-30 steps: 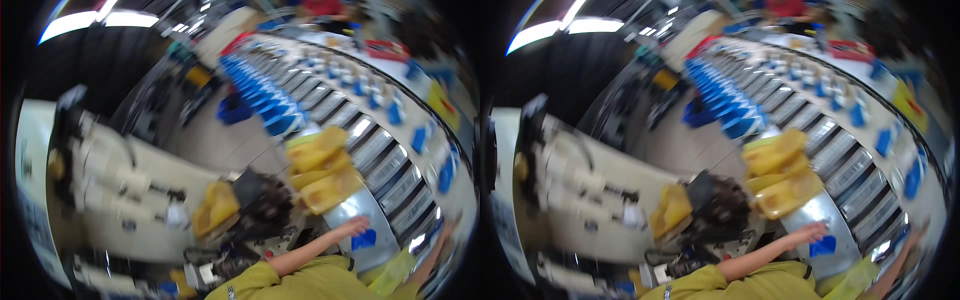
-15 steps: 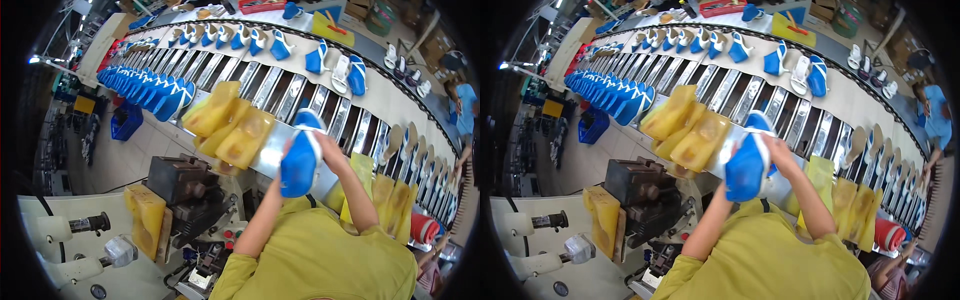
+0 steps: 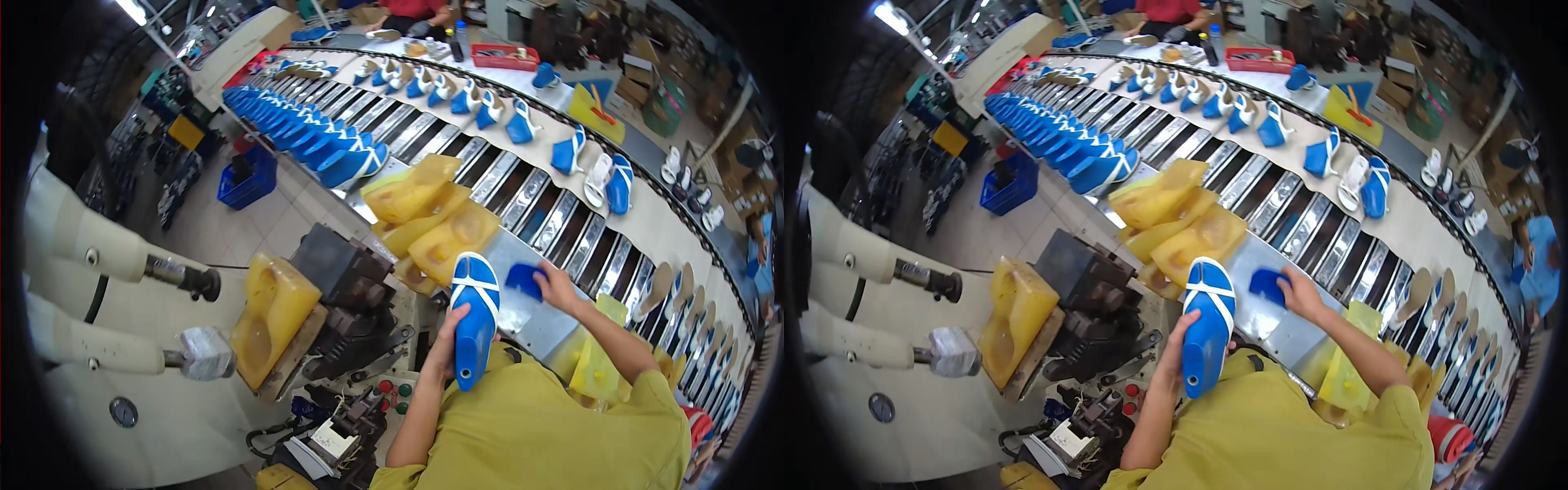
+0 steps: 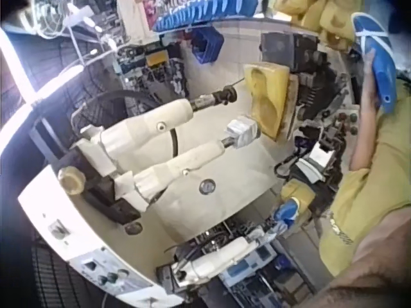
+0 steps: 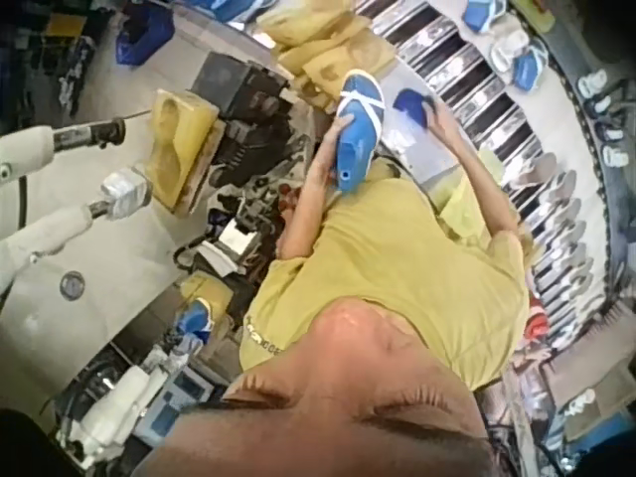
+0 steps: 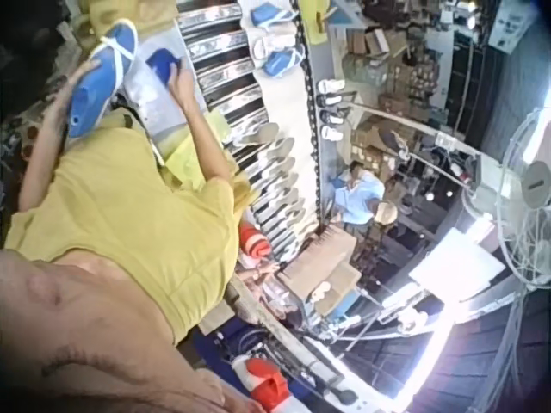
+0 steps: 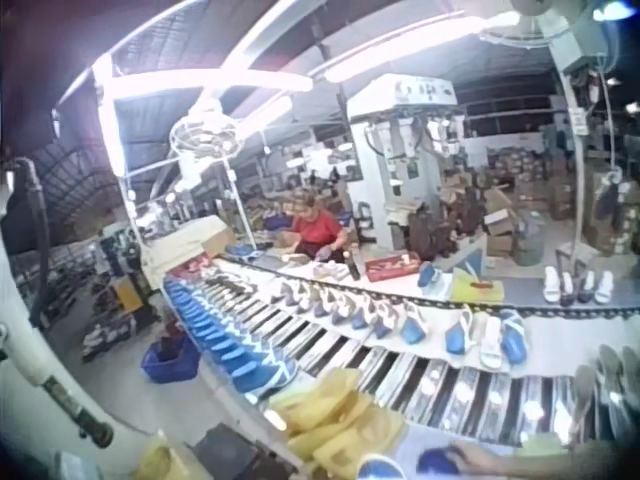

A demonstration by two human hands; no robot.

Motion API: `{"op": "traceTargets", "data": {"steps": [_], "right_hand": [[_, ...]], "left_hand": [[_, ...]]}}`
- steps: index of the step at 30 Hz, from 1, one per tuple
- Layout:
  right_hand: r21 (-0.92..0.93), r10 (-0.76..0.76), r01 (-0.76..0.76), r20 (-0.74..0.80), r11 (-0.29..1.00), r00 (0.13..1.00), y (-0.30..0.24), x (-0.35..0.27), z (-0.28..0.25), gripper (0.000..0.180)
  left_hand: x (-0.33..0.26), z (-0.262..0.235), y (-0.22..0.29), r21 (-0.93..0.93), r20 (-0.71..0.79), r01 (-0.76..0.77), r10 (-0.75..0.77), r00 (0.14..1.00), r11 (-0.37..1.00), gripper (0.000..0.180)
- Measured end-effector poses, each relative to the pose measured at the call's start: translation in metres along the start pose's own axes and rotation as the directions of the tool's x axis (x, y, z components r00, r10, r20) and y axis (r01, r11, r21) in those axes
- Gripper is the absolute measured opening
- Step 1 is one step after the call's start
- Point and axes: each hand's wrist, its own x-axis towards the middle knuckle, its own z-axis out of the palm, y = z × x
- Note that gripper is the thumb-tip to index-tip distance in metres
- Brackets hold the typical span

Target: The person places blue slipper uppers onto yellow molds on a machine, presses a button to activate the machine, removes the assembled slippers, and places them on a conveyor belt. The person repeats this process for multiple units.

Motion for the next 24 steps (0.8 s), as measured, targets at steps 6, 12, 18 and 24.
{"op": "traceTargets", "data": {"steps": [6,12,18,24], "right_hand": [[0.199,-0.501,0.522,-0.147,0.829,0.853,-0.193,0.036,-0.089,0.033],[0.019,-0.672,0.672,-0.016,0.740,0.741,-0.237,0.044,-0.097,0.035],[0.393,-0.645,0.548,0.176,0.739,0.744,-0.235,0.057,-0.075,0.035],[0.292,-0.717,0.669,0.094,0.683,0.691,-0.274,0.069,-0.068,0.039]], "left_hand": [[-0.024,0.009,0.010,0.146,0.075,-0.299,0.291,0.954,0.943,0.071],[-0.049,0.014,0.023,0.239,0.054,-0.455,0.456,0.888,0.858,0.086],[-0.062,0.020,0.031,0.515,0.021,-0.574,0.660,0.751,0.637,0.090],[-0.072,0.022,0.048,0.429,-0.054,-0.619,0.703,0.709,0.658,0.091]]}}
